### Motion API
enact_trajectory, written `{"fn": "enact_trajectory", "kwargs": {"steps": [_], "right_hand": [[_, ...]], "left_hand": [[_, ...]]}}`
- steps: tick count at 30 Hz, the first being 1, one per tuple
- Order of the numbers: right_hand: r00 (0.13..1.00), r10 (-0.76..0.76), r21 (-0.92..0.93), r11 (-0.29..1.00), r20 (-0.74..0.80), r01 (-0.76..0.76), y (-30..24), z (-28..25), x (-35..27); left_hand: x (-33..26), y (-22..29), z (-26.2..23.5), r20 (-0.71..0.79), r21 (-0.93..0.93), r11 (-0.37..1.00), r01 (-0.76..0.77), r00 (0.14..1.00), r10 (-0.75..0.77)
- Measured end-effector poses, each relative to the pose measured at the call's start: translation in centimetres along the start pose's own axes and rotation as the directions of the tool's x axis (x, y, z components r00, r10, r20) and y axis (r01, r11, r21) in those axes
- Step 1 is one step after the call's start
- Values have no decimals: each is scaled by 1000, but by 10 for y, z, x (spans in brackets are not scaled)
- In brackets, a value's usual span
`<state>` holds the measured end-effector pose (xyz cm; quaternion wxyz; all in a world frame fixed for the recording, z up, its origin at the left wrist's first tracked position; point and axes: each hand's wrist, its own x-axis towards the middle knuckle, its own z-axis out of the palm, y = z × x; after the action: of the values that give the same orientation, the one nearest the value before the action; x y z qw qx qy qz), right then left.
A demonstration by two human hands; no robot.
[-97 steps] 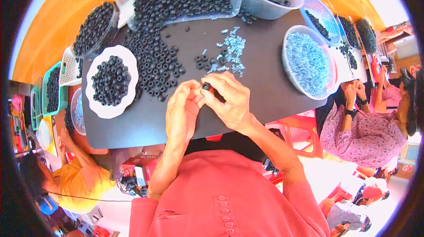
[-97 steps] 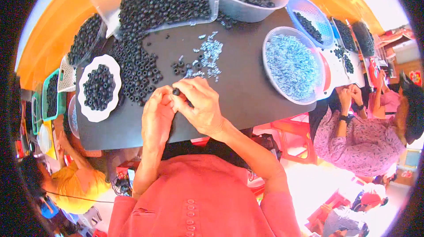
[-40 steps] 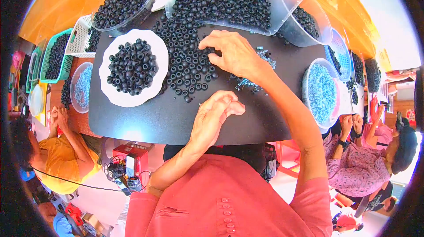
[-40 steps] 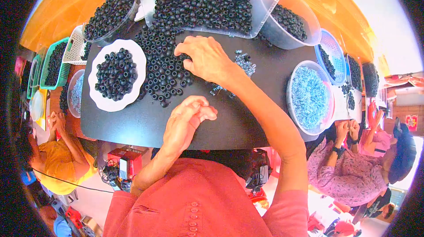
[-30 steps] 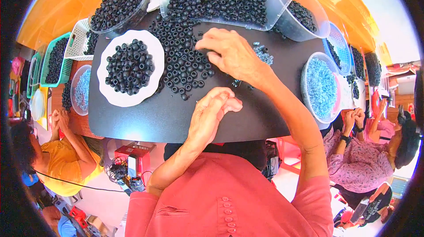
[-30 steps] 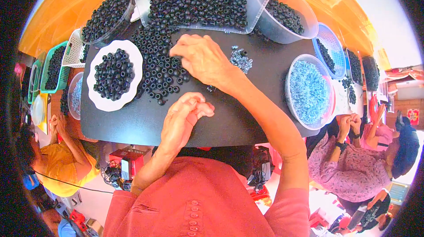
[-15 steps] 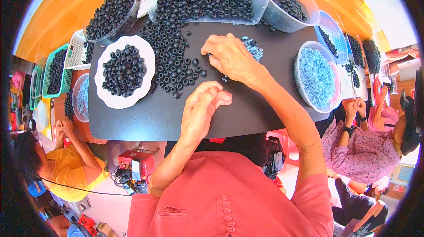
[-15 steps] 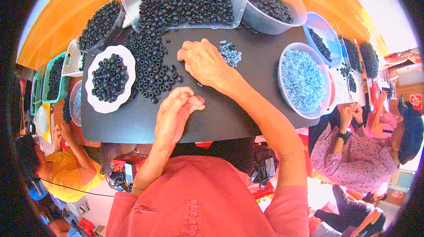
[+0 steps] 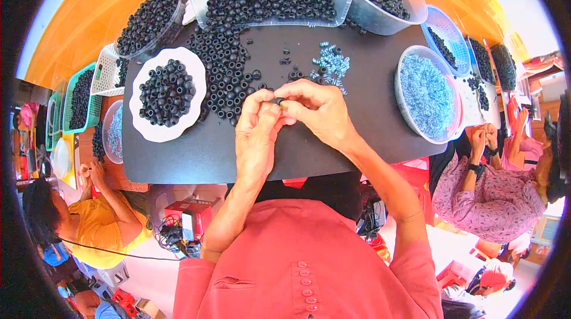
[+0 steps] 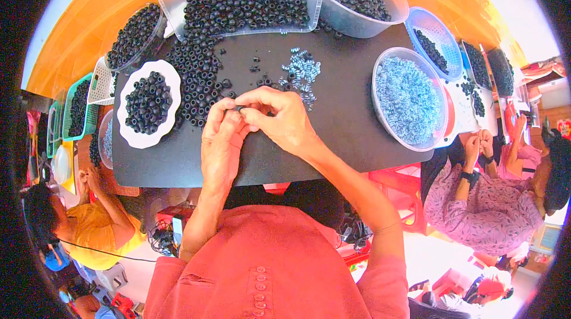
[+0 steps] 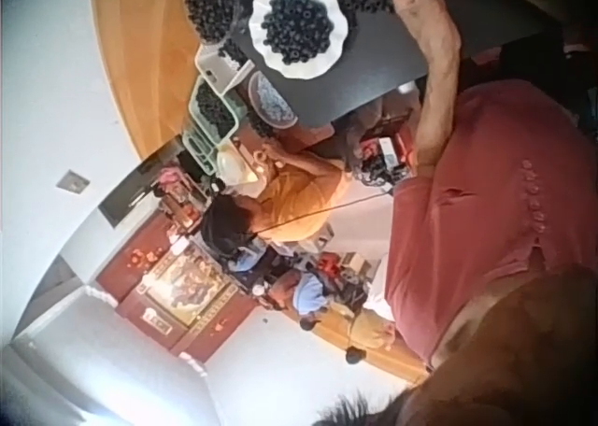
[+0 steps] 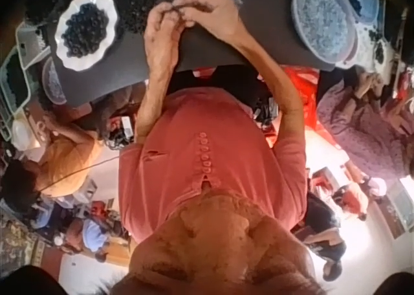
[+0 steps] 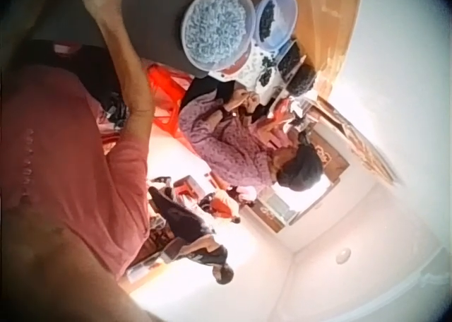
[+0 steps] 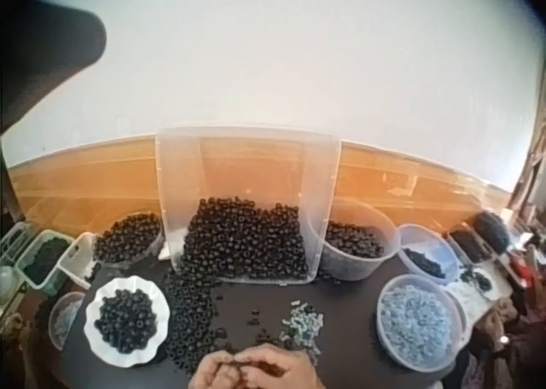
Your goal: The person assembles small plastic or rubber components by hand, inserting blue inserts into black rings at a workstation.
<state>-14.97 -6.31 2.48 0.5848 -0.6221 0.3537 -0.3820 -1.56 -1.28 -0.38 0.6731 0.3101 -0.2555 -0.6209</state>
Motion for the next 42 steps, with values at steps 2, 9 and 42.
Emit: {"fn": "enact_trajectory", "kwargs": {"steps": [2,9,42], "right_hand": [[989,-120,7,993,-89,121,8,0,-6],[948,-296,-184,944,-116,272,12,-2,-11],[951,-307,-747,641,-41,175,13,-91,54]], "left_hand": [[0,-3,0,33,-5,997,72,997,-72],[-1,0,4,64,78,990,119,990,-124],[-7,2,1,104,84,975,205,971,-213]]}}
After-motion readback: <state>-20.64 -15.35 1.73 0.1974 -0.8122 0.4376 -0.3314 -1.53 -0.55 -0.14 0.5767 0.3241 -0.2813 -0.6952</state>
